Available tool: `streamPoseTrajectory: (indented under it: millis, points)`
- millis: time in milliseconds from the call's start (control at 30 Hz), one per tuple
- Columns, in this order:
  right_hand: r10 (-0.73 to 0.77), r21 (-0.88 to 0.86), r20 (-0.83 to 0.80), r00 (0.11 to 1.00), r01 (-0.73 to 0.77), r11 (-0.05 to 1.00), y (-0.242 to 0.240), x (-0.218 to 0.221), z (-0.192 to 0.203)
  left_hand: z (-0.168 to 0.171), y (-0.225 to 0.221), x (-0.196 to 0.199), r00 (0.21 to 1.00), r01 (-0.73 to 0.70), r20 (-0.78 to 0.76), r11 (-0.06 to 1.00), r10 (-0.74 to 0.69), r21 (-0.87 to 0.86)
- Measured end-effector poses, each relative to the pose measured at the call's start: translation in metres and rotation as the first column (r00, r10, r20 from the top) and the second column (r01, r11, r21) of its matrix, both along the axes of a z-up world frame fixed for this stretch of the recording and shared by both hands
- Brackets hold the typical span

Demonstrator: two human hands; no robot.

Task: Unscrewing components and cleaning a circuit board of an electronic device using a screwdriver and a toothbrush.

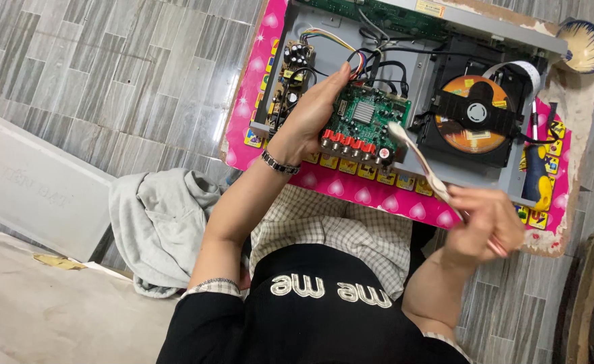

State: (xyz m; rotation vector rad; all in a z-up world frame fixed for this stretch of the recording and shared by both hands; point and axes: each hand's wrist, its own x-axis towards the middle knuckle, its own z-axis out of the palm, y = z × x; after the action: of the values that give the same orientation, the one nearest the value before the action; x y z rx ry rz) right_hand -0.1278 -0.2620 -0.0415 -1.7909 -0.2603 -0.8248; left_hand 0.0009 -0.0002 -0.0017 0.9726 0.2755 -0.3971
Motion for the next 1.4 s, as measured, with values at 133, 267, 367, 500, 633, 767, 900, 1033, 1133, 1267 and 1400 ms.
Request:
streamPoseTrajectory:
  millis: [133, 267, 367, 500, 633, 767, 900, 1033, 1133, 1267, 1400]
  points:
    - [0.011, 0.022, 0.118, 0.993, -0.014, 1.000, -0.028, 0.008, -0.020, 0.002, 0.000, 0.003, 1.000, -0.002, 0.006, 1.000, 0.002, -0.010]
    - [0.081, 0.059, 0.021, 0.996, -0.082, 0.995, 0.001, 0.020, -0.002, 0.016, 0.001, 0.004, 0.999, 0.018, 0.024, 0.992, -0.021, 0.126]
    - [0.079, 0.076, -0.063, 0.995, -0.074, 0.994, 0.008, 0.011, 0.002, 0.008, 0.002, 0.002, 0.996, 0.027, 0.071, 0.960, -0.049, 0.278]
    - [-0.002, 0.020, -0.033, 0.999, 0.003, 1.000, -0.012, 0.004, -0.010, -0.006, 0.001, -0.001, 0.990, 0.015, 0.136, 0.977, -0.044, 0.211]
    - [0.015, 0.194, 0.043, 0.999, -0.023, 0.981, -0.022, 0.014, -0.027, -0.019, 0.002, 0.003, 0.970, -0.007, 0.234, 0.954, -0.066, 0.299]
    - [0.123, 0.102, 0.054, 0.991, -0.128, 0.987, -0.005, 0.022, -0.030, -0.009, 0.002, 0.000, 0.979, -0.008, 0.201, 0.975, -0.037, 0.220]
    - [-0.053, 0.023, 0.046, 0.998, 0.052, 0.998, -0.015, 0.010, -0.029, -0.018, 0.001, 0.002, 0.974, 0.005, 0.219, 0.977, -0.053, 0.211]
    - [0.057, 0.145, 0.120, 0.991, -0.074, 0.987, 0.000, 0.026, -0.017, -0.006, 0.000, 0.003, 0.992, 0.004, 0.121, 0.978, -0.029, 0.206]
    - [0.130, 0.041, 0.036, 0.991, -0.131, 0.990, 0.026, 0.040, -0.002, -0.007, 0.001, 0.003, 0.990, 0.033, 0.124, 0.967, -0.066, 0.252]
    - [0.200, -0.040, 0.013, 0.980, -0.199, 0.979, 0.035, 0.051, 0.003, -0.001, 0.001, 0.002, 0.994, 0.025, 0.099, 0.969, -0.051, 0.247]
    - [0.022, 0.035, 0.039, 0.999, -0.023, 0.999, 0.021, 0.038, 0.009, -0.010, 0.003, 0.002, 0.981, 0.040, 0.164, 0.938, -0.101, 0.343]
